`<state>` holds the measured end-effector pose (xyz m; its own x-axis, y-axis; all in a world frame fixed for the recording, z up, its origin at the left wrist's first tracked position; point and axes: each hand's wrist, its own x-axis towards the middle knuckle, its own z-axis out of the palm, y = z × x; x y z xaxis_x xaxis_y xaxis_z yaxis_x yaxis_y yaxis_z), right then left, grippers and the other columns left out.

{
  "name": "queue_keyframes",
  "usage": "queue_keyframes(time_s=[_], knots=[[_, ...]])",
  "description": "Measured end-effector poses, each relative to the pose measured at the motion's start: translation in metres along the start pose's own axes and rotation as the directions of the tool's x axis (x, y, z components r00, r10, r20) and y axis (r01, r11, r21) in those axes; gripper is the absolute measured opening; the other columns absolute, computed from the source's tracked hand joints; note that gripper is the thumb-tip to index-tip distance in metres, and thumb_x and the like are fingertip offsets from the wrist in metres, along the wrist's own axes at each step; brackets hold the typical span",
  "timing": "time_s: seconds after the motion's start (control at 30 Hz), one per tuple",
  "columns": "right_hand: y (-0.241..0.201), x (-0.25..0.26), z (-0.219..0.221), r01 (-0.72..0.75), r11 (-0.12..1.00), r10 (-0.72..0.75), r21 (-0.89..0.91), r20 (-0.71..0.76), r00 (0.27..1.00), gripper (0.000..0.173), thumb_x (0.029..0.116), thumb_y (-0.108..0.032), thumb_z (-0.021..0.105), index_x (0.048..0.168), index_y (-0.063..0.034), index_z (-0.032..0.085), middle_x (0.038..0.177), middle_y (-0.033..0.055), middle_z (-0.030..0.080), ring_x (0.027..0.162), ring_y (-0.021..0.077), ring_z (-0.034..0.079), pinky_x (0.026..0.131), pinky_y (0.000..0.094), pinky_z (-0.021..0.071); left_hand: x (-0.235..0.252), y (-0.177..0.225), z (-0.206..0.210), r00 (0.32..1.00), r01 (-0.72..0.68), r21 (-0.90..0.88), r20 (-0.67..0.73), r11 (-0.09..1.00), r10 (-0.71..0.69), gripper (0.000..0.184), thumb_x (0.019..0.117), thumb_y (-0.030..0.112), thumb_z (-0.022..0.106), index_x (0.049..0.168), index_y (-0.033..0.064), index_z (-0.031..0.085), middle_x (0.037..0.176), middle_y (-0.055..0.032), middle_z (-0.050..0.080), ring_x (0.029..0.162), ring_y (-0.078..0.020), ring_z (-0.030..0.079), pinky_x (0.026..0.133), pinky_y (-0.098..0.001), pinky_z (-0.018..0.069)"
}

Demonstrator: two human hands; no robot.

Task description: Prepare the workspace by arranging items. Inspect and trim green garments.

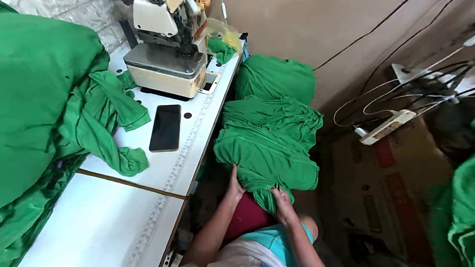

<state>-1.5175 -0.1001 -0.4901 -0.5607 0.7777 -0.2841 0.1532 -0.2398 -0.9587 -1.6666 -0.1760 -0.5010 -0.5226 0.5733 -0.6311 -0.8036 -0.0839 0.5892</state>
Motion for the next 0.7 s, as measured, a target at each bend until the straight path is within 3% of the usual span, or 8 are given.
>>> queue_keyframes(time_s=[0.13,0.23,0.33,0.4,0.43,0.53,0.63,0.7], knots=[[-0.001,-0.002,-0.002,0.042,0.999,-0.042,0.001,0.048,0.998,0.008,0.0901,-0.011,0.056,0.092,-0.0078,0.064,0.075,-0.0042,0.062,0.070,0.0045,0.061,0.066,0.0259,0.0544,0.010,0.012,-0.013,0.998,0.035,0.035,0.046,0.999,-0.037,0.061,0.1041,0.056,0.045,0.149,0.0153,0.048,0.144,-0.0144,0.057,0.131,-0.0294,0.056,0.105,-0.0561,0.0481],[0.002,-0.003,-0.008,0.126,0.982,-0.111,-0.142,0.111,0.988,0.007,0.0869,-0.010,0.062,0.093,-0.0066,0.066,0.076,-0.0049,0.062,0.070,0.0026,0.060,0.067,0.0236,0.0525,-0.001,0.027,-0.025,1.000,0.001,0.290,-0.002,0.957,0.000,0.058,0.1018,0.043,0.058,0.146,0.0073,0.050,0.140,-0.0183,0.059,0.128,-0.0293,0.057,0.105,-0.0514,0.0494],[-0.001,-0.010,-0.012,0.276,0.838,-0.085,-0.471,0.388,0.918,0.020,0.0860,-0.015,0.073,0.094,0.0021,0.070,0.087,0.0087,0.066,0.078,0.0141,0.061,0.074,0.0341,0.0529,-0.019,0.062,-0.051,0.971,-0.088,0.699,-0.100,0.709,0.219,0.057,0.0941,0.031,0.074,0.135,-0.0054,0.057,0.131,-0.0260,0.062,0.123,-0.0341,0.060,0.106,-0.0508,0.0486],[-0.005,-0.015,-0.006,0.320,0.703,0.136,-0.635,0.562,0.816,0.031,0.0901,-0.029,0.077,0.095,0.0019,0.072,0.095,0.0157,0.069,0.089,0.0265,0.066,0.085,0.0488,0.0539,-0.037,0.088,-0.072,0.921,-0.050,0.877,-0.144,0.477,0.361,0.054,0.0968,0.027,0.071,0.135,-0.0076,0.056,0.131,-0.0293,0.061,0.126,-0.0389,0.059,0.108,-0.0541,0.0452],[-0.004,-0.018,0.000,0.317,0.674,0.221,-0.668,0.591,0.776,0.036,0.0908,-0.035,0.076,0.093,0.0003,0.072,0.091,0.0149,0.069,0.087,0.0271,0.065,0.083,0.0513,0.0521,-0.049,0.098,-0.078,0.894,-0.012,0.916,-0.170,0.401,0.415,0.049,0.1000,0.022,0.067,0.135,-0.0093,0.054,0.132,-0.0308,0.060,0.127,-0.0405,0.058,0.109,-0.0537,0.0442],[0.003,-0.027,0.019,0.244,0.773,0.153,-0.586,0.545,0.824,0.032,0.0922,-0.032,0.075,0.093,-0.0009,0.070,0.081,0.0080,0.065,0.076,0.0167,0.061,0.075,0.0409,0.0524,-0.077,0.109,-0.092,0.872,-0.022,0.921,-0.172,0.388,0.459,0.042,0.1027,0.003,0.057,0.137,-0.0182,0.048,0.137,-0.0355,0.054,0.131,-0.0391,0.054,0.113,-0.0439,0.0396],[0.004,-0.029,0.041,0.298,0.785,0.006,-0.543,0.487,0.873,0.026,0.0931,-0.022,0.073,0.106,-0.0005,0.069,0.097,0.0119,0.067,0.086,0.0210,0.065,0.079,0.0433,0.0548,-0.075,0.090,-0.121,0.934,-0.192,0.895,0.040,0.403,0.356,0.029,0.0975,-0.002,0.061,0.120,-0.0190,0.057,0.118,-0.0310,0.064,0.108,-0.0295,0.064,0.097,-0.0369,0.0507],[0.002,-0.030,0.054,0.367,0.690,0.033,-0.624,0.533,0.845,0.032,0.0937,-0.023,0.073,0.118,-0.0019,0.068,0.118,0.0165,0.067,0.102,0.0286,0.067,0.090,0.0495,0.0552,-0.062,0.065,-0.146,0.939,-0.337,0.866,0.280,0.370,0.201,0.034,0.0920,0.004,0.071,0.121,-0.0109,0.062,0.123,-0.0252,0.064,0.114,-0.0300,0.064,0.099,-0.0418,0.0523]])
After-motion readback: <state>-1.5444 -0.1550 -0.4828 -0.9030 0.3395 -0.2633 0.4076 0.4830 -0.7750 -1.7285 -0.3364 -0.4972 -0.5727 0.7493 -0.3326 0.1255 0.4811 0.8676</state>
